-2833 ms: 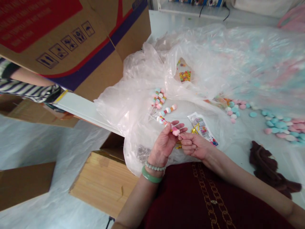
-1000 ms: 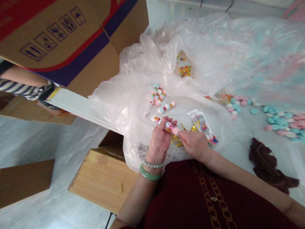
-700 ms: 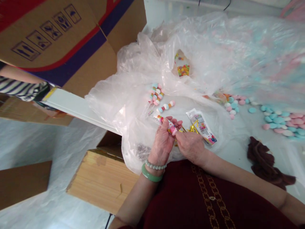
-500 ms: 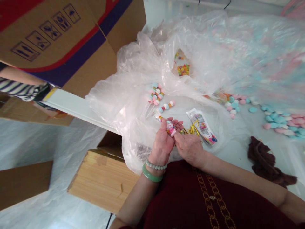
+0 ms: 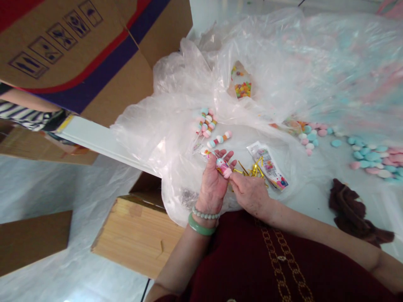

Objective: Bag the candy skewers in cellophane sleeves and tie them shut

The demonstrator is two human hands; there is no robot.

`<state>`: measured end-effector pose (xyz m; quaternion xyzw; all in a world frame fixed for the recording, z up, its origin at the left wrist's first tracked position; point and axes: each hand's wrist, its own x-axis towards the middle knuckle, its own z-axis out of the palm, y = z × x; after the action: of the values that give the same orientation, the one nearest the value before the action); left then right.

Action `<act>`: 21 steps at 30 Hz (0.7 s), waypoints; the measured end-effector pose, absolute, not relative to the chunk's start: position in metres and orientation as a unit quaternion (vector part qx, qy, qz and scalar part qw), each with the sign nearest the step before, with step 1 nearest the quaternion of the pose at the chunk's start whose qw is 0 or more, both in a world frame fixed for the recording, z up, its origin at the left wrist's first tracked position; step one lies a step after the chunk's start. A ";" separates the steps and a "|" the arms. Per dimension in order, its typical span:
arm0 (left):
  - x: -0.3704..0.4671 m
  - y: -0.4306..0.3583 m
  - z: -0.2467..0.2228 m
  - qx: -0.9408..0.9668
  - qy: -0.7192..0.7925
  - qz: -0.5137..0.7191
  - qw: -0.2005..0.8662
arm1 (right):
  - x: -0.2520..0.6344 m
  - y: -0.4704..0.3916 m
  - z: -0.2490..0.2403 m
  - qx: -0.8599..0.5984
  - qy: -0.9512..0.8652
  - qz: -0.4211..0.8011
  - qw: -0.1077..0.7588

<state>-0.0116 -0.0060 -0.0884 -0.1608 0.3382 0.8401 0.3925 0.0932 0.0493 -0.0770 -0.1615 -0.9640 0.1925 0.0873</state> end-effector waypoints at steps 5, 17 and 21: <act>-0.015 -0.008 -0.090 -0.152 0.345 0.844 0.380 | 0.090 0.047 -0.071 -0.185 -0.949 0.246 0.067; -0.020 -0.007 -0.084 -0.170 0.336 0.849 0.370 | 0.088 0.046 -0.074 -0.220 -0.933 0.284 0.031; -0.026 -0.011 -0.087 -0.173 0.325 0.841 0.397 | 0.089 0.052 -0.077 -0.234 -0.926 0.296 0.015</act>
<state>-0.0259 -0.0111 -0.0867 -0.1728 0.3245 0.8411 0.3968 0.0892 0.0516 -0.0772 -0.2342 -0.9260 0.2956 0.0150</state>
